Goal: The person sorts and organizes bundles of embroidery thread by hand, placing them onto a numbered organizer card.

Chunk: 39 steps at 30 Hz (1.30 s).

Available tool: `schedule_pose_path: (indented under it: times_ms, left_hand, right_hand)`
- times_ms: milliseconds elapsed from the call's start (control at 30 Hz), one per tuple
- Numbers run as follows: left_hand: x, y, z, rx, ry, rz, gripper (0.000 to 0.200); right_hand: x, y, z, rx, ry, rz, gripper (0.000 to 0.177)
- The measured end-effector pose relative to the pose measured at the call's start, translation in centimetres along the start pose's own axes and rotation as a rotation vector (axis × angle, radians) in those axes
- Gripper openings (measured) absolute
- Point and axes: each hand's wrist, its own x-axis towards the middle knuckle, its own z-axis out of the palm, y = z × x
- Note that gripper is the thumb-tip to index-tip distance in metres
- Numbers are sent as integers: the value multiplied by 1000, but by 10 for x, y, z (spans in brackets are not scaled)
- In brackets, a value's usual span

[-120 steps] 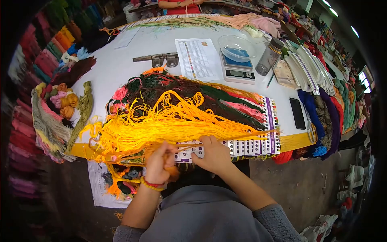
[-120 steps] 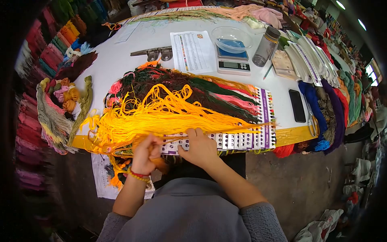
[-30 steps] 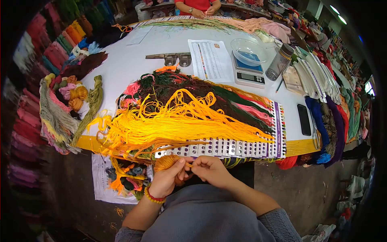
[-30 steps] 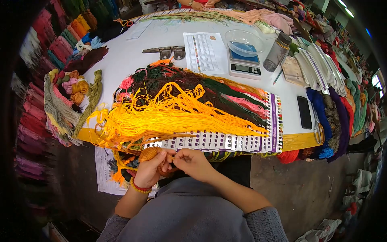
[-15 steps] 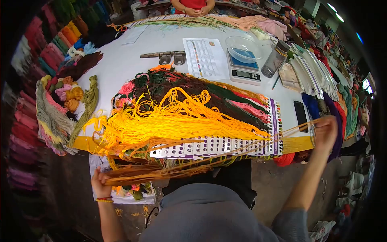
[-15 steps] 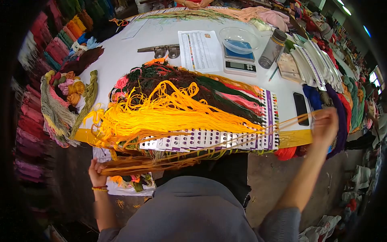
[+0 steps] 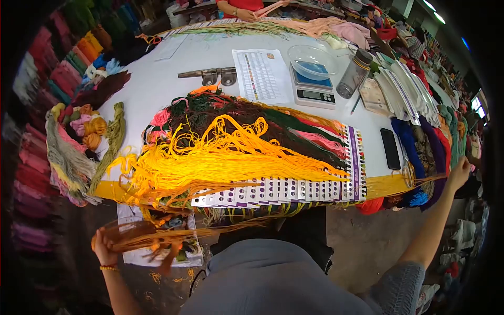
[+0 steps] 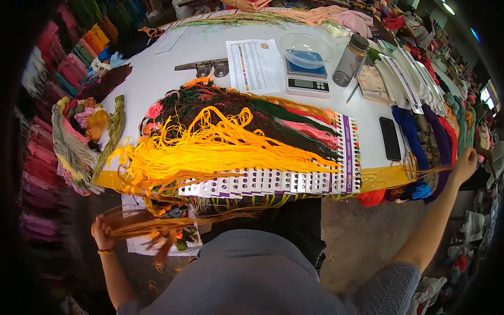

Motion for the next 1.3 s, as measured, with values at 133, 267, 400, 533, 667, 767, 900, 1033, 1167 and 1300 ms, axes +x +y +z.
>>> schedule_pose_path:
  times_ms: [133,267,400,533,667,767,900,1033,1167,1300]
  left_hand:
    - [-37,-16,49,194,-247,-130,19]
    - [-114,-50,171,37,-496,-461,23]
    - [-153,-68,257,-42,-904,-719,31]
    - [-161,-93,322,52,-1104,-692,32]
    - [-153,-128,345,328,-1010,-696,32]
    - [-150,-136,347,360,-989,-621,28]
    - [-154,-139,349,417,-965,-549,23]
    - [-153,-134,358,415,-951,-587,21]
    - [-162,-134,364,432,-940,-455,16]
    - [-159,-145,365,322,-907,-481,16]
  right_hand:
    - [2,-10,-3,302,-106,68,28]
    - [-141,-179,6,436,-621,89,17]
    - [-311,-263,12,691,-1259,-98,12]
    - [-373,-309,0,579,-1374,-389,21]
    - [-389,-309,3,443,-1377,-540,20]
    - [-387,-305,5,388,-1380,-612,18]
    - [-390,-302,10,477,-1432,-553,15]
    - [-389,-309,10,417,-1504,-538,15]
    - [-380,-312,8,505,-1493,-486,15]
    - [-377,-317,4,341,-1449,-661,15]
